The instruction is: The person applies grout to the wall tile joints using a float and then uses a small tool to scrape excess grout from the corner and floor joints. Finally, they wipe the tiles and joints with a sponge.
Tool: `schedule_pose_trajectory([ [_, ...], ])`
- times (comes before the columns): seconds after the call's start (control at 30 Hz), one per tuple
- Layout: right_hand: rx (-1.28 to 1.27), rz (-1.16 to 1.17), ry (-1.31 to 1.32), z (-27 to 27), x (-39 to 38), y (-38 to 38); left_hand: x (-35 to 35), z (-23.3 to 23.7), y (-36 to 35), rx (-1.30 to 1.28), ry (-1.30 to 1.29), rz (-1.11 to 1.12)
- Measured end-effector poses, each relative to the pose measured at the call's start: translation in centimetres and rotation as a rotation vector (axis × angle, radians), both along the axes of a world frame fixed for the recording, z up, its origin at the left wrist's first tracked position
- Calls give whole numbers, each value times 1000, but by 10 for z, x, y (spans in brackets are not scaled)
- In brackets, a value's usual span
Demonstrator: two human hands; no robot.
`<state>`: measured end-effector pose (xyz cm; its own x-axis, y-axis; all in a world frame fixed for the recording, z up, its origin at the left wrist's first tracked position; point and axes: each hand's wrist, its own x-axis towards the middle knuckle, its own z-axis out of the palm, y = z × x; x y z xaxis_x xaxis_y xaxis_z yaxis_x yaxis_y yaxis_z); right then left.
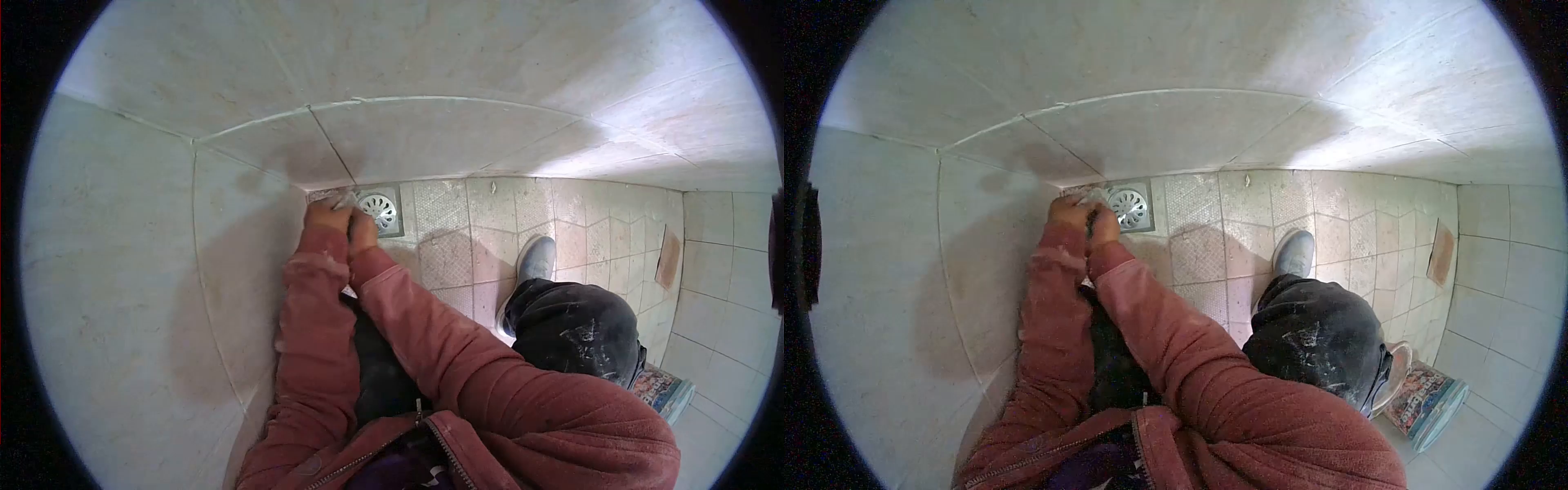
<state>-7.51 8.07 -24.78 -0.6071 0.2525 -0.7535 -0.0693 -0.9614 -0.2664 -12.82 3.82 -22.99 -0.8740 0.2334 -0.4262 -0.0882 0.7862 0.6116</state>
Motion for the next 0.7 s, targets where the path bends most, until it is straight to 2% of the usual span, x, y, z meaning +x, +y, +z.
schedule_pose_trajectory([
  [0.03, -9, 7, -4, -17, 5, 2, 0, -6, 2, -9, -4, 7],
  [0.1, 1333, 638, -145, -49, 8, 7, -5, -17, 7, -101, -85, -25],
  [0.13, 1330, 642, -140, -55, 4, 9, -5, -18, 9, -104, -85, -20],
  [0.23, 1065, 518, -199, -72, -10, 17, -7, -28, 17, -96, -24, -107],
  [0.3, 1326, 622, -274, -78, -10, 16, -7, -35, 15, -81, 6, -105],
  [0.43, 1343, 652, -325, -78, -17, 13, -3, -34, 18, -4, -59, -2],
  [0.5, 1468, 666, -441, -75, -24, 7, -3, -31, 16, 17, -65, 16],
  [0.57, 1492, 710, -349, -50, -21, 15, -4, -27, 15, 24, -66, 22],
  [0.63, 1509, 751, -267, -48, -19, 16, -5, -27, 15, 30, -72, 18],
  [0.7, 1573, 759, -416, -58, -26, 7, -5, -26, 16, 28, -67, 19],
])
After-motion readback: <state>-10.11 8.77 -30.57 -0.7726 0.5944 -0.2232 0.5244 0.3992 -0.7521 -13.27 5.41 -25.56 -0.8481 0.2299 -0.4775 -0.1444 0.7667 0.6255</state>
